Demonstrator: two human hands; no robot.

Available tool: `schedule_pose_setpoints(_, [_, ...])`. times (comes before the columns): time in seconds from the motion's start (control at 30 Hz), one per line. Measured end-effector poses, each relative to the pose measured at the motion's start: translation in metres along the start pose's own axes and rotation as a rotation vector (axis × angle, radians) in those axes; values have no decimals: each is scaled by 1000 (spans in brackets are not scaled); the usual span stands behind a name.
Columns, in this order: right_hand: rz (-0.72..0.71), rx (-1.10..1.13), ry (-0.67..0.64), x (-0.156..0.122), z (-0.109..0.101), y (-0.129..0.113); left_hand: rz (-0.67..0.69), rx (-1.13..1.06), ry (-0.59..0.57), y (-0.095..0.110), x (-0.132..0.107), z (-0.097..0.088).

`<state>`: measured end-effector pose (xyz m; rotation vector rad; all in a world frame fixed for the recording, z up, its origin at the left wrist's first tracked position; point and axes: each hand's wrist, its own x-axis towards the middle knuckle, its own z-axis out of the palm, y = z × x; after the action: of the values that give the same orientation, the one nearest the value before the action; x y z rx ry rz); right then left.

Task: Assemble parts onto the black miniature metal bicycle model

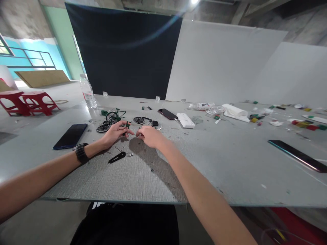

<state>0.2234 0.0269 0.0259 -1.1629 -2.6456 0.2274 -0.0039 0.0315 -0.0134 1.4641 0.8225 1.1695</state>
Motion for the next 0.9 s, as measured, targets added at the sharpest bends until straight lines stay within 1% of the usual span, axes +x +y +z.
schedule_pose_setpoints(0.23, [13,-16,-89,0,-2,-12,-8,4,4,-2,1,-1])
schedule_pose_setpoints(0.33, [19,-35,-86,0,-2,-16,-7,14,2,-2,1,-1])
schedule_pose_setpoints(0.57, [-8,-23,-47,-2,-4,-9,-6,11,-1,-3,1,-1])
schedule_pose_setpoints(0.73, [0,-31,-101,-2,-6,-7,-19,20,16,-2,0,0])
schedule_pose_setpoints(0.9, [-2,-18,-104,-1,-5,-10,-10,5,19,-1,0,1])
